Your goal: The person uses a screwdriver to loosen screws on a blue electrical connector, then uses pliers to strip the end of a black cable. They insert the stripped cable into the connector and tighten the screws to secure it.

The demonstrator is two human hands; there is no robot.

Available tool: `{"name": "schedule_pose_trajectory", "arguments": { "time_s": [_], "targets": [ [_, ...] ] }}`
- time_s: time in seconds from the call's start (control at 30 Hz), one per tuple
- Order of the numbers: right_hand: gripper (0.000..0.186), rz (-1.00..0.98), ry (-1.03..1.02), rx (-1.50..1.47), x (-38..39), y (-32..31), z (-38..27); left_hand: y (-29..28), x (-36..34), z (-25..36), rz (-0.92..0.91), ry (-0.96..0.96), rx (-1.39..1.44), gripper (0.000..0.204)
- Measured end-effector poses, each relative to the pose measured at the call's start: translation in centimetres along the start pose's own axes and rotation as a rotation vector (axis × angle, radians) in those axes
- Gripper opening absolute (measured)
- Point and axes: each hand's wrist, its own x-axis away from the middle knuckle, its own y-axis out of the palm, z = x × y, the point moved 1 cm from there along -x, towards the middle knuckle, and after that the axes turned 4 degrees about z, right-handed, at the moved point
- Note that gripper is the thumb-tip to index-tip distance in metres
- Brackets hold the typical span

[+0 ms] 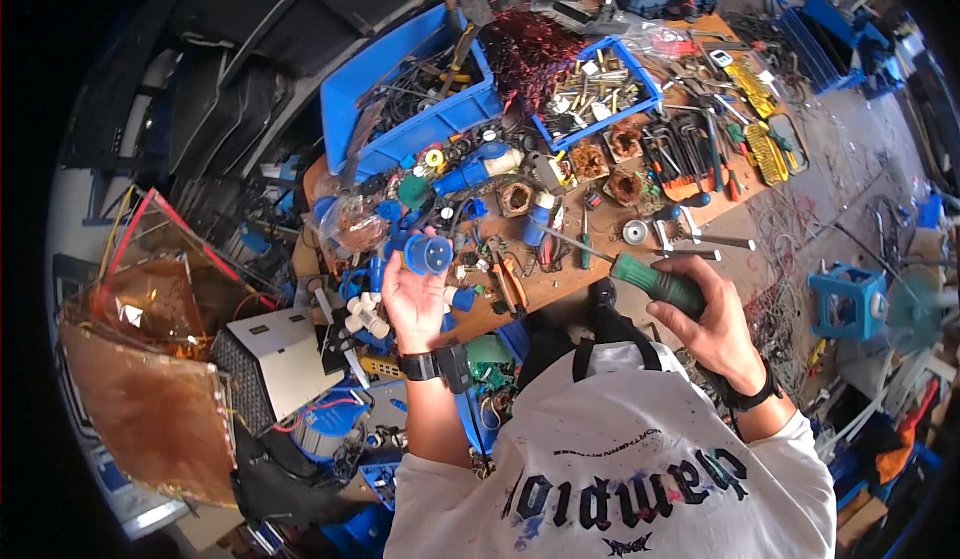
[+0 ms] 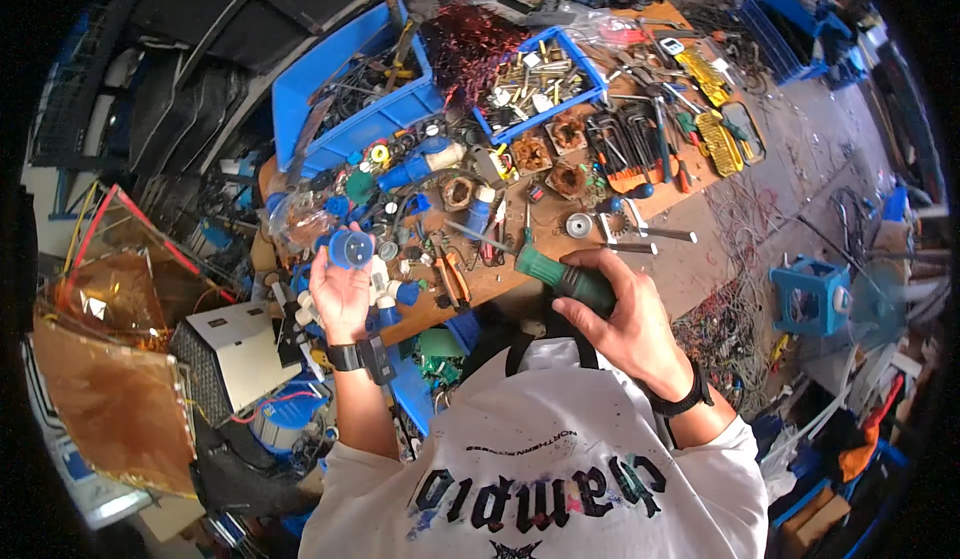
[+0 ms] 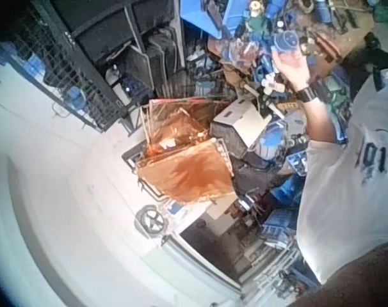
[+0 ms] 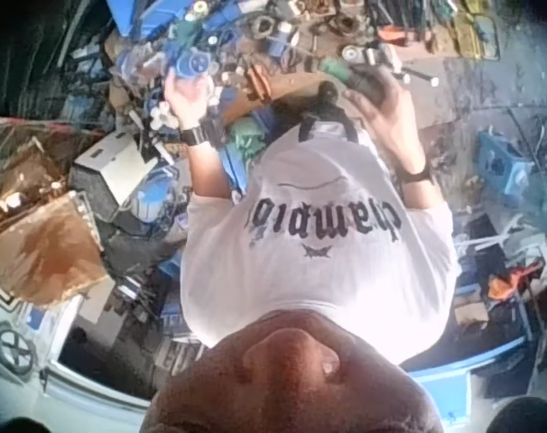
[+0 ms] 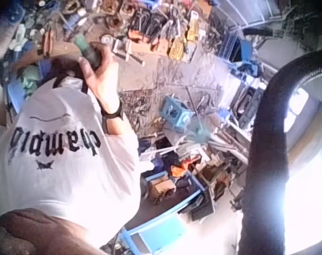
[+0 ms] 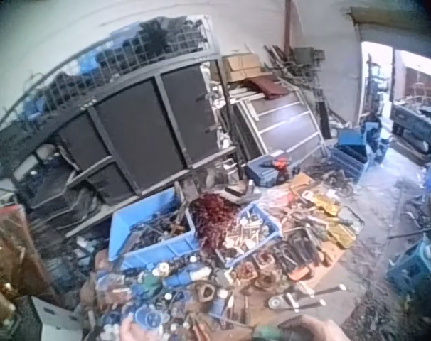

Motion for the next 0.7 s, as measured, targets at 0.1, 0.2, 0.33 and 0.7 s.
{"name": "schedule_pose_trajectory", "arguments": {
  "time_s": [0.1, 0.2, 0.33, 0.7],
  "targets": [
    [0.038, -0.102, 0.008, -0.03, -0.9, 0.2, -0.3, 0.6, 1.6, 0.1, 0.063, -0.018, 0.195, 0.022],
    [0.038, -0.178, -0.044, -0.051, -1.4, 1.2, -0.3, 0.7, 2.7, 0.0, 0.109, -0.032, 0.278, 0.021],
    [0.036, -0.297, -0.117, -0.149, -1.6, 3.0, -1.2, 1.0, 4.7, -0.3, 0.072, -0.181, 0.554, 0.027],
    [0.037, -0.388, -0.278, -0.012, 0.2, 9.2, -8.4, 0.6, 7.4, 1.8, 0.031, -0.297, 0.741, 0.028]
  ]
}}
